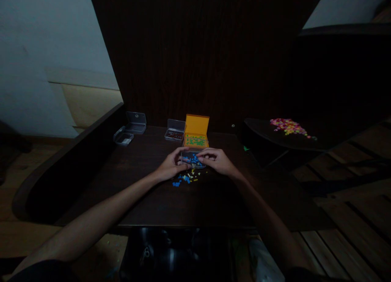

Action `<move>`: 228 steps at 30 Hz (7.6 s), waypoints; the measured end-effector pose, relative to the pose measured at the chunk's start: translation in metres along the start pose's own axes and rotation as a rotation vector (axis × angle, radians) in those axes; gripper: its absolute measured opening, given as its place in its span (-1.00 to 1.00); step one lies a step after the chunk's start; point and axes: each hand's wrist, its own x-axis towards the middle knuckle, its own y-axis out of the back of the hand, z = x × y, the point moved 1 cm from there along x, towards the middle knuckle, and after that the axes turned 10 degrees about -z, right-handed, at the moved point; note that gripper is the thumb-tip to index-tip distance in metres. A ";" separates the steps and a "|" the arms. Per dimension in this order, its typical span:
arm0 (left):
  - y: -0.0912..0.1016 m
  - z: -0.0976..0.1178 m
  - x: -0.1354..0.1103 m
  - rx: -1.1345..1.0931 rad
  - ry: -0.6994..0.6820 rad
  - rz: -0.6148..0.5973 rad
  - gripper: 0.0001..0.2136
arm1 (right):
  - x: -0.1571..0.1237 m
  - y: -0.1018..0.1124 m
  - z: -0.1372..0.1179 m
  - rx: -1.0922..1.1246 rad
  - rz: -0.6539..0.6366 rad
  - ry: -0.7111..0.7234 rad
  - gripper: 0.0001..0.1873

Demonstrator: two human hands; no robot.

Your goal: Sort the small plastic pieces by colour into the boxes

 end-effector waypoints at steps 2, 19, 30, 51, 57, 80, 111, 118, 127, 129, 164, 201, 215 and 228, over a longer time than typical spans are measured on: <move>-0.002 -0.001 -0.001 -0.008 -0.001 -0.019 -0.35 | 0.000 -0.001 -0.003 -0.079 0.003 0.059 -0.78; -0.014 -0.003 -0.003 -0.061 0.023 -0.080 -0.34 | 0.002 -0.013 0.001 -0.418 0.028 0.153 -0.88; -0.016 -0.006 -0.004 -0.059 -0.003 -0.089 -0.38 | 0.001 -0.020 0.000 -0.606 0.039 0.063 -0.82; -0.013 0.001 -0.003 -0.052 -0.005 -0.060 -0.37 | -0.008 -0.013 -0.016 -0.466 -0.100 0.055 -0.69; -0.010 0.001 -0.003 -0.030 -0.007 -0.039 -0.34 | -0.009 -0.017 -0.023 -0.623 -0.174 0.041 -0.62; -0.003 0.005 -0.001 0.004 -0.008 0.006 -0.37 | -0.013 -0.013 -0.017 -0.498 -0.020 0.090 -0.74; 0.012 -0.001 0.003 0.076 -0.007 0.100 -0.36 | -0.006 -0.036 -0.016 -0.576 -0.417 -0.027 -0.78; 0.014 -0.003 0.004 0.080 -0.018 0.099 -0.36 | -0.005 -0.037 -0.012 -0.629 -0.440 -0.053 -0.80; 0.013 -0.002 0.004 0.057 0.002 0.082 -0.36 | -0.004 -0.038 -0.012 -0.635 -0.455 -0.065 -0.85; 0.013 -0.001 0.003 0.059 -0.001 0.082 -0.36 | -0.005 -0.038 -0.012 -0.611 -0.440 -0.055 -0.86; -0.005 0.001 -0.003 0.057 -0.015 -0.032 -0.41 | -0.003 -0.004 -0.007 -0.501 0.011 -0.222 -0.83; 0.005 -0.006 0.003 -0.080 0.023 0.087 -0.41 | -0.006 -0.002 -0.013 -0.263 -0.041 -0.189 -0.72; -0.007 -0.003 -0.004 -0.024 0.068 -0.019 -0.33 | -0.006 0.005 0.000 -0.219 -0.251 -0.277 -0.75; -0.002 0.000 -0.003 -0.032 -0.001 0.007 -0.41 | -0.009 0.009 -0.010 -0.255 -0.312 -0.224 -0.64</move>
